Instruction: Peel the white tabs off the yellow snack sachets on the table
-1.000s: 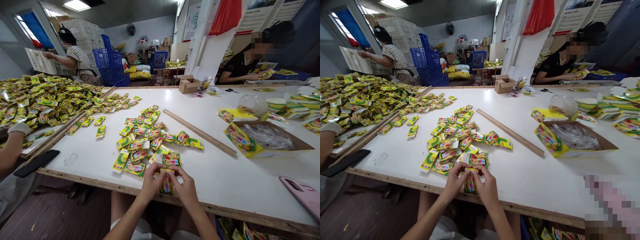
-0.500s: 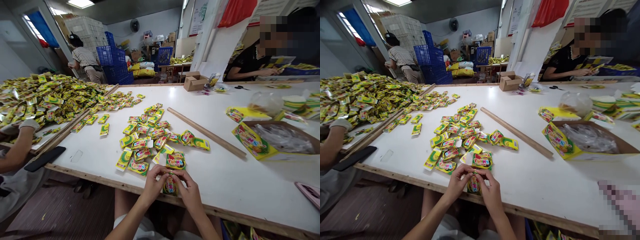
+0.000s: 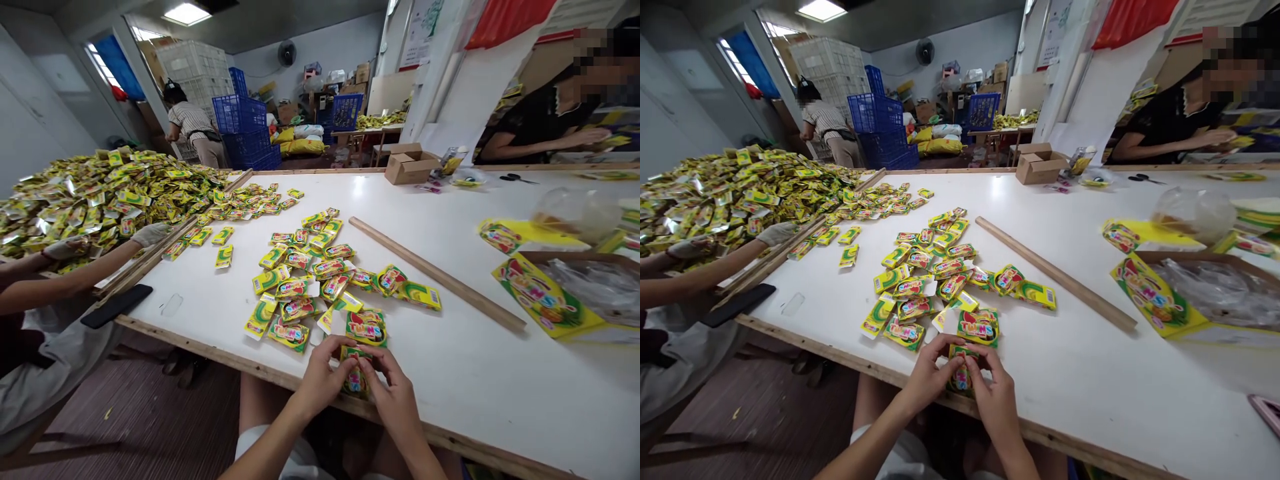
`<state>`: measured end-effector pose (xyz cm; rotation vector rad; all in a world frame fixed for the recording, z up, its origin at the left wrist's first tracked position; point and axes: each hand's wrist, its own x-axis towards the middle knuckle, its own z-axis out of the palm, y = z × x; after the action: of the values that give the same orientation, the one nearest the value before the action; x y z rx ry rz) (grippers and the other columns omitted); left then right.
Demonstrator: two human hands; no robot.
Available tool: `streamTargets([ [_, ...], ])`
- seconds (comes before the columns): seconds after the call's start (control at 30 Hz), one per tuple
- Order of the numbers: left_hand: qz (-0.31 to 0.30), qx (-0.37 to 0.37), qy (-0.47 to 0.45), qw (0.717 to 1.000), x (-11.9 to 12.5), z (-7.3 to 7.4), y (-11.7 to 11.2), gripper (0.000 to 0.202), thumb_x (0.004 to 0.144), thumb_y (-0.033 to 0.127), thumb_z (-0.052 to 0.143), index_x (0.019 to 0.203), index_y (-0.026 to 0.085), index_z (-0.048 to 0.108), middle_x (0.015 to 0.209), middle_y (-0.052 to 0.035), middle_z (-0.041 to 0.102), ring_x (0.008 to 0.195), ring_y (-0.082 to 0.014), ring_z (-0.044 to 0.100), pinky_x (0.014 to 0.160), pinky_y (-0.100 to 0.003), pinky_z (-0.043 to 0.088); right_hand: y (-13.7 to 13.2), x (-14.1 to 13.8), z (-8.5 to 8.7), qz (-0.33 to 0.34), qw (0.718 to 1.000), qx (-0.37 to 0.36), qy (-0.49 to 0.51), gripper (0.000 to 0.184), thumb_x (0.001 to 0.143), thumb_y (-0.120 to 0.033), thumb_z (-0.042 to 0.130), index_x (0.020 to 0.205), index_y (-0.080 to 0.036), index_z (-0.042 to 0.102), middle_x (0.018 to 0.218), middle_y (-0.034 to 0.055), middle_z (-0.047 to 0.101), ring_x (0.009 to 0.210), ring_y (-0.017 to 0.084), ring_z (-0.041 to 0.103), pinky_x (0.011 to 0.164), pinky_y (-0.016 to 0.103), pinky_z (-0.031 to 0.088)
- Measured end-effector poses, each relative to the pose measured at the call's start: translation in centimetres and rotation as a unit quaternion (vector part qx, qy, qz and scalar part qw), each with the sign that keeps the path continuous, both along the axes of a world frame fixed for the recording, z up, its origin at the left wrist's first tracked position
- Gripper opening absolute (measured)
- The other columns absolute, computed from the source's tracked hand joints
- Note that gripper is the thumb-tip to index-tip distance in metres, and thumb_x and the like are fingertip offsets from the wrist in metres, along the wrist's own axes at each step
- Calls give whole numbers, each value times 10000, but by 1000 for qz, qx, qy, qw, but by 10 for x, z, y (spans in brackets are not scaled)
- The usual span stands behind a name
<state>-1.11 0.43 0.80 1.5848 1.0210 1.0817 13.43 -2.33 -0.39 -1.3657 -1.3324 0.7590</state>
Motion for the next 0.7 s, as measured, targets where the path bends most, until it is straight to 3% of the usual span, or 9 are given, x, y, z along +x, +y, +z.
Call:
streamTargets([
  [0.57, 4, -14, -12, 1000, 1, -2, -2, 290, 841, 228, 608, 1129, 197, 598, 1027, -63, 657, 895, -190, 608, 817, -308, 488, 0, -2, -3, -3, 1000, -12, 7, 312, 834, -478, 590, 994, -218, 652, 994, 64, 704, 895, 227, 671, 775, 302, 550],
  [0.7, 68, 15, -15, 997, 2, -4, -4, 365, 832, 267, 633, 1172, 186, 531, 950, -57, 599, 791, -166, 573, 738, -288, 488, -17, 33, 2, -74, 997, 3, 1, 308, 817, -511, 593, 945, -242, 674, 937, 52, 709, 819, 236, 671, 680, 286, 561],
])
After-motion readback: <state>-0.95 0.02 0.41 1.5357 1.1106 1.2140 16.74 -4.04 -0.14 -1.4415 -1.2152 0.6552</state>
